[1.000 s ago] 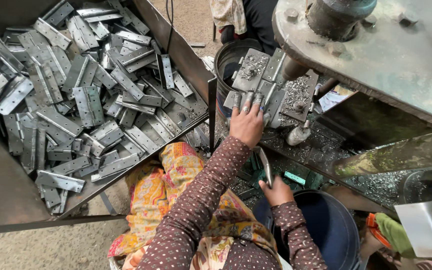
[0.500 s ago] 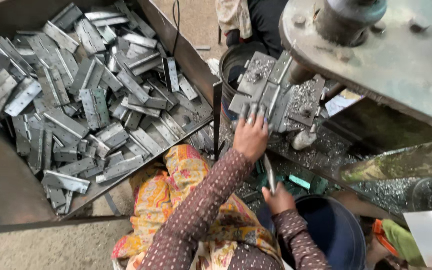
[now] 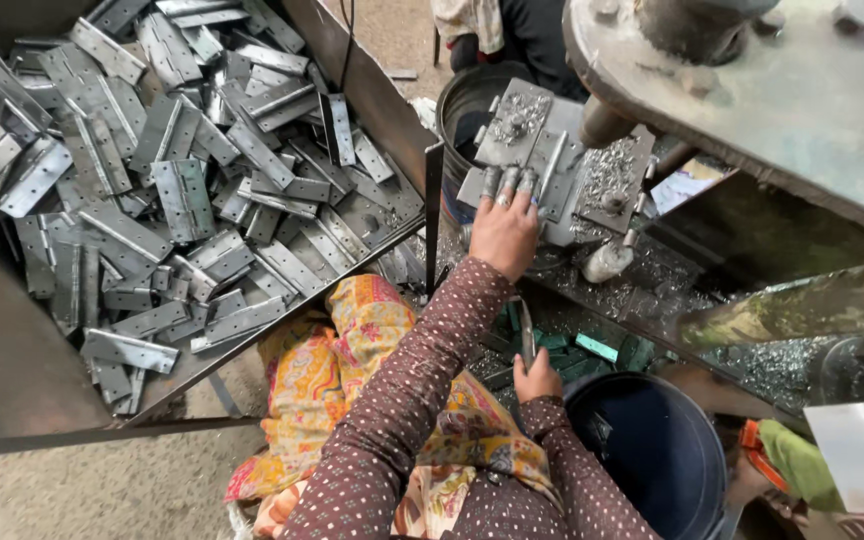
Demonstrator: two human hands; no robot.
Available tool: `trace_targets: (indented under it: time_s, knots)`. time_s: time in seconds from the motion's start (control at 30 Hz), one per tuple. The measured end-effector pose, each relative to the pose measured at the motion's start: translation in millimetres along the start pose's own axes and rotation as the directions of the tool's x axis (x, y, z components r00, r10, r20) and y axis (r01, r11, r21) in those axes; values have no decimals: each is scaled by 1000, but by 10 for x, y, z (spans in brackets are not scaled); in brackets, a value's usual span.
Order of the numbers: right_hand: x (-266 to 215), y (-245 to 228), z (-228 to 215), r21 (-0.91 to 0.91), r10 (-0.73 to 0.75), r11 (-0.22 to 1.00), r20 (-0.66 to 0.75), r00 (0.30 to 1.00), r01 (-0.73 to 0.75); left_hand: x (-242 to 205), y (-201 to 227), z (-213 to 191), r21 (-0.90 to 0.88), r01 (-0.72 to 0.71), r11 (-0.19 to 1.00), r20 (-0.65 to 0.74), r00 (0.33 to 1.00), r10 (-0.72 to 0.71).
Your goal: The person repeatedly picks up metal hinge pieces from a bin, places them under a drill press, and operates the machine to drill holes. The person then removes the processed pieces and returns them to the bin.
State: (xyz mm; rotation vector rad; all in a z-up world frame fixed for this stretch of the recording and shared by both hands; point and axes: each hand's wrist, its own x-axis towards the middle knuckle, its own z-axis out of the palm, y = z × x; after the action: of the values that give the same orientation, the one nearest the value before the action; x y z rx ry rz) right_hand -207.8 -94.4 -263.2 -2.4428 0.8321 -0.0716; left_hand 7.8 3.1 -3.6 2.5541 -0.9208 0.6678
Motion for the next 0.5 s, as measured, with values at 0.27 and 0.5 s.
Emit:
trace_targets:
  time_s: [0.27,0.5]
  knots:
    - [-46,-245,-930,-67,133,991,337,932,-117,221,-17,251,-2,32,999,156,987,-31]
    - [-153,-362,-521,-28,26,999,58,998,-25,315,-29,425,-79,45,996,215,976,-27]
